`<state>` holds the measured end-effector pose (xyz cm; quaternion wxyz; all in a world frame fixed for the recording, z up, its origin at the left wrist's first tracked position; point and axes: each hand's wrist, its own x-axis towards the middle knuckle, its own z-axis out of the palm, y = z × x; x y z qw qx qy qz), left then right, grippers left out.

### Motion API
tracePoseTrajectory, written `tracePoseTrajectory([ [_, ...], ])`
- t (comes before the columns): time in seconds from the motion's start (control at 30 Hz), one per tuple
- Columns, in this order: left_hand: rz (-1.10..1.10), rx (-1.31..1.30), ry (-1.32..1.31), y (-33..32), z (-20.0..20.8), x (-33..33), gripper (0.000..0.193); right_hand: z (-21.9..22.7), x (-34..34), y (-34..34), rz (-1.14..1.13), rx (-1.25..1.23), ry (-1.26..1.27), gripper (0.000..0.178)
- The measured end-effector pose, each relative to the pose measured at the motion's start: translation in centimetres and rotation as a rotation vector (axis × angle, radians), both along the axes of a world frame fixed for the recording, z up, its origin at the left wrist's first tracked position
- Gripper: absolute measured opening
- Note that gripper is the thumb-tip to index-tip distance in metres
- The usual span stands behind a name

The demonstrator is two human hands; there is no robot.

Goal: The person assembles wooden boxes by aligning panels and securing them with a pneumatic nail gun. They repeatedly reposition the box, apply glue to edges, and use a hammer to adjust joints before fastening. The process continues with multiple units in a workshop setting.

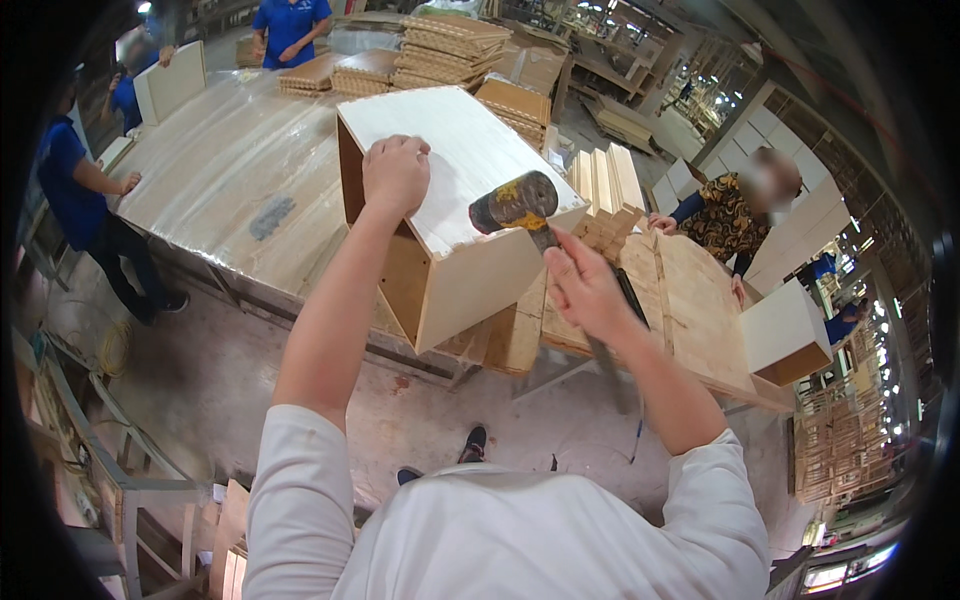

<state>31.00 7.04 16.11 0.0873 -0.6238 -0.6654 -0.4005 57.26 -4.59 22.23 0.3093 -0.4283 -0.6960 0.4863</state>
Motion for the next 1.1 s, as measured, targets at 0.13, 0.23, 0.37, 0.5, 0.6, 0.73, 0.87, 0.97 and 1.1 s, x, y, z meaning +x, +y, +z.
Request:
tracePoseTrajectory([
  [0.13,0.027,-0.061,-0.032,0.3,0.1,-0.6,0.022,3.9,0.0,-1.3,0.051,0.078,0.017,0.046],
  [0.23,0.009,-0.012,-0.033,0.5,-0.3,-0.7,0.022,2.6,-1.1,-1.9,-0.006,0.146,0.194,0.045],
  [0.37,-0.036,-0.022,-0.068,0.8,0.0,-0.2,0.021,-0.6,-1.4,0.0,0.135,0.104,-0.106,0.047],
  [0.5,-0.012,0.043,-0.041,0.7,-0.3,-1.3,0.020,3.4,-2.1,-1.9,0.149,0.072,0.050,0.046],
  [0.6,-0.052,0.047,-0.020,0.6,-0.4,-0.7,0.019,1.5,-2.2,-2.2,0.044,0.195,0.177,0.045],
  [0.73,-0.041,0.001,-0.062,0.9,0.0,-0.9,0.019,-2.4,-0.5,0.7,0.139,0.126,-0.005,0.049],
  [0.87,-0.076,0.101,-0.079,0.6,-0.4,-1.4,0.017,-2.8,4.3,-1.2,0.036,-0.067,0.148,0.048],
  [0.97,-0.123,0.080,-0.051,0.7,-0.1,-0.7,0.016,-7.1,10.3,-1.1,-0.196,-0.021,0.354,0.049],
  [1.1,-0.134,0.085,-0.059,0.6,0.2,0.1,0.016,-10.5,15.4,1.9,-0.491,-0.102,0.557,0.039],
])
